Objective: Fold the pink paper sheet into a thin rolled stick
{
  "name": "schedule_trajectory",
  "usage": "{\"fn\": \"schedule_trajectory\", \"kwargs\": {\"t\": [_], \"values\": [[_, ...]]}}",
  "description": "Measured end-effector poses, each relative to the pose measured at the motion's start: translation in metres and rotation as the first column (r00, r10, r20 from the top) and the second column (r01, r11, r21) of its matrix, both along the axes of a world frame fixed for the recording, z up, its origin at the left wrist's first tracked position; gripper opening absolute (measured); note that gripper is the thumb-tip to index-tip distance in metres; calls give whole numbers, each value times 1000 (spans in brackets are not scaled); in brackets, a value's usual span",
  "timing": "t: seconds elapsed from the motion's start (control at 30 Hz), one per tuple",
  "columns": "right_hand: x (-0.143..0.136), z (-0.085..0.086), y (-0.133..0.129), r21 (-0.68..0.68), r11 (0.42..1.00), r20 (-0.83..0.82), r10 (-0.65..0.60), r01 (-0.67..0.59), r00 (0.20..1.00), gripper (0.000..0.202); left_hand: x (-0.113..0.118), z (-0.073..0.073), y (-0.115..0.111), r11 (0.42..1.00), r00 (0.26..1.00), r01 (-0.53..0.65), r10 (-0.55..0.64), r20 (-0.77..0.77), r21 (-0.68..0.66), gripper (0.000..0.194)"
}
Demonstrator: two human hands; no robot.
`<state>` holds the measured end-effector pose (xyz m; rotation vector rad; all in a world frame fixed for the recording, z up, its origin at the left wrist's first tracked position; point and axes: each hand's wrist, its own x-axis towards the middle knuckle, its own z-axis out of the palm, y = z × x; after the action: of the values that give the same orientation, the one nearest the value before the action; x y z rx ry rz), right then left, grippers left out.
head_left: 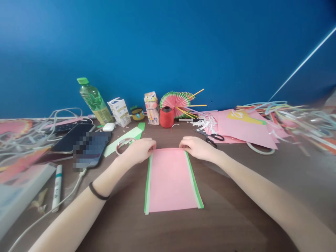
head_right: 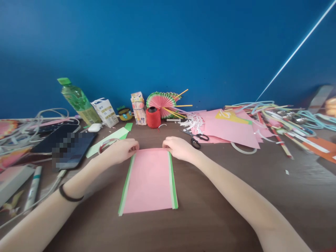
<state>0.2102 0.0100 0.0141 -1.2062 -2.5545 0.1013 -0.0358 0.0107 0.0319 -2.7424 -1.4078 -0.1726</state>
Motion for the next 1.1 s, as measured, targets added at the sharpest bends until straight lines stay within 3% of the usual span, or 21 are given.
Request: {"fn": "schedule_trajectory", "kwargs": {"t": [0.17,0.3,0.7,1.1], "values": [[-7,-4,-8,216,976,257,-93,37,962,14,1,-4,1,998,998,27,-24,-51,48,11],[-12,-6,-15,306,951,337,-149,41,930,16,1,-5,1,995,995,45,-37,-92,88,10],[-22,-5,-27,341,935,358,-223,95,907,15,14,-12,-14,942,950,57,51,-307,332,19],[-36,-10,-41,300,935,381,-300,190,875,20,36,-14,-30,949,943,-25,126,-308,314,16]]}}
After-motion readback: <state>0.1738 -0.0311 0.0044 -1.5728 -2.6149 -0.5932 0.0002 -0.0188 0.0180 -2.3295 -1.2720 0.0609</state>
